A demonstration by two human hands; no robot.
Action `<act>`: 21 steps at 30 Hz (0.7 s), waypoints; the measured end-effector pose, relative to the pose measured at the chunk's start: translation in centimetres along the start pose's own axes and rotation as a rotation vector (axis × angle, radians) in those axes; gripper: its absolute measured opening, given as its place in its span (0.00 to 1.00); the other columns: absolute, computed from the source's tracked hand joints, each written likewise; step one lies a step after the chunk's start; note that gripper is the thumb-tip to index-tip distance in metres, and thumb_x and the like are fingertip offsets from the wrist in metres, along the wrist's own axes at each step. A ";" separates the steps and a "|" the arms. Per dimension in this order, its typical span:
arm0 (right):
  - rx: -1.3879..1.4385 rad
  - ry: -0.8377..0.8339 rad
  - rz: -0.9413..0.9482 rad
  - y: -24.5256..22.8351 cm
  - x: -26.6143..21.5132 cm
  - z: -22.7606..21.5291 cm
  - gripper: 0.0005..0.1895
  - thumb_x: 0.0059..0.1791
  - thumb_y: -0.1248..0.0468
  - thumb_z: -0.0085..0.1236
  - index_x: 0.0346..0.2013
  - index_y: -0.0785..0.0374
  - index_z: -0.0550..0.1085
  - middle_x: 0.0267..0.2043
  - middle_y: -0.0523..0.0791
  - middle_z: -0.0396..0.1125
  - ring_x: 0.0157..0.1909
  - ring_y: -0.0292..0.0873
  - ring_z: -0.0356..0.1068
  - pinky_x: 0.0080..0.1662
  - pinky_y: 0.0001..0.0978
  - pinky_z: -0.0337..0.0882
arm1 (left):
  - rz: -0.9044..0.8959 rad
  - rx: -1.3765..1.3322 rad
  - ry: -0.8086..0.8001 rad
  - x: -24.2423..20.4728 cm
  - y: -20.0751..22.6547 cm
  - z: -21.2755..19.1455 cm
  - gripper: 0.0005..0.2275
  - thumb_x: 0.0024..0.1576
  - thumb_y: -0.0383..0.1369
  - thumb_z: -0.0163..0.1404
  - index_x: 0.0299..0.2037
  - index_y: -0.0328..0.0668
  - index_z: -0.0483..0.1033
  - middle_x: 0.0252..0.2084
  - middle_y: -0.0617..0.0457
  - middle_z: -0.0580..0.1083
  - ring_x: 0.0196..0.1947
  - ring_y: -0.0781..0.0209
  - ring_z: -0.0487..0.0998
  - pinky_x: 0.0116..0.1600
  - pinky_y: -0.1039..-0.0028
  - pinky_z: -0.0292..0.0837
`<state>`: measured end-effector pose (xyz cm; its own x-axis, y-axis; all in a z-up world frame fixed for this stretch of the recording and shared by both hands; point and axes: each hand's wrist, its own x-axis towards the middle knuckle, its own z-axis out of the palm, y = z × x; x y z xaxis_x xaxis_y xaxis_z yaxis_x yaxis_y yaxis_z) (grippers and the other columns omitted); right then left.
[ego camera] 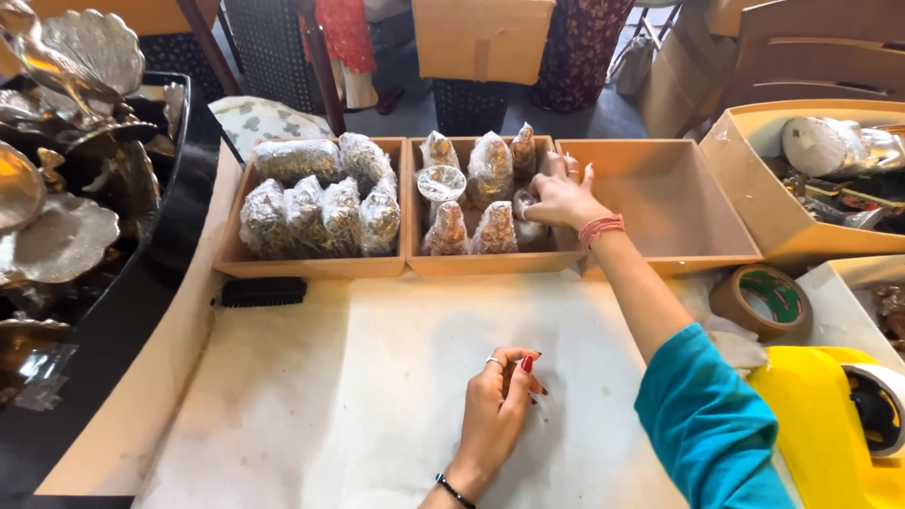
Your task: Wrapping and packing small religious figurines into protective materials and boxes.
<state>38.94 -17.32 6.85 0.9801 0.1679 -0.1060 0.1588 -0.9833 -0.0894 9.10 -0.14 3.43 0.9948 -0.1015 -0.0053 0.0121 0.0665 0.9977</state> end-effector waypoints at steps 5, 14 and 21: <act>0.295 0.148 -0.077 -0.7 -5.0 -2.1 0.26 0.34 0.62 0.66 0.46 0.58 0.74 0.63 0.54 0.57 0.69 0.56 0.49 0.69 0.58 0.44 | 0.021 0.001 -0.003 -0.1 -0.2 0.0 0.10 0.65 0.32 0.44 0.47 0.35 0.76 0.27 0.54 0.78 0.28 0.70 0.76 0.36 0.78 0.73; 0.756 0.241 -0.247 1.1 -9.4 -0.5 0.19 0.39 0.72 0.64 0.44 0.66 0.73 0.37 0.45 0.75 0.41 0.36 0.75 0.46 0.29 0.76 | 0.033 0.038 0.002 -0.2 -0.2 0.2 0.11 0.65 0.33 0.44 0.47 0.36 0.77 0.27 0.54 0.78 0.27 0.69 0.77 0.35 0.78 0.73; 0.787 0.315 -0.116 -0.1 -11.4 -0.8 0.14 0.44 0.67 0.67 0.41 0.67 0.74 0.37 0.45 0.76 0.40 0.35 0.76 0.44 0.27 0.77 | 0.062 0.072 0.000 -0.3 -0.2 0.3 0.10 0.65 0.33 0.44 0.47 0.36 0.76 0.27 0.54 0.79 0.28 0.69 0.78 0.35 0.77 0.73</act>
<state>27.84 -19.20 8.86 0.9687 0.1225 0.2158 0.2452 -0.6060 -0.7567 8.74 -0.42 3.22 0.9935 -0.0993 0.0565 -0.0567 0.0008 0.9984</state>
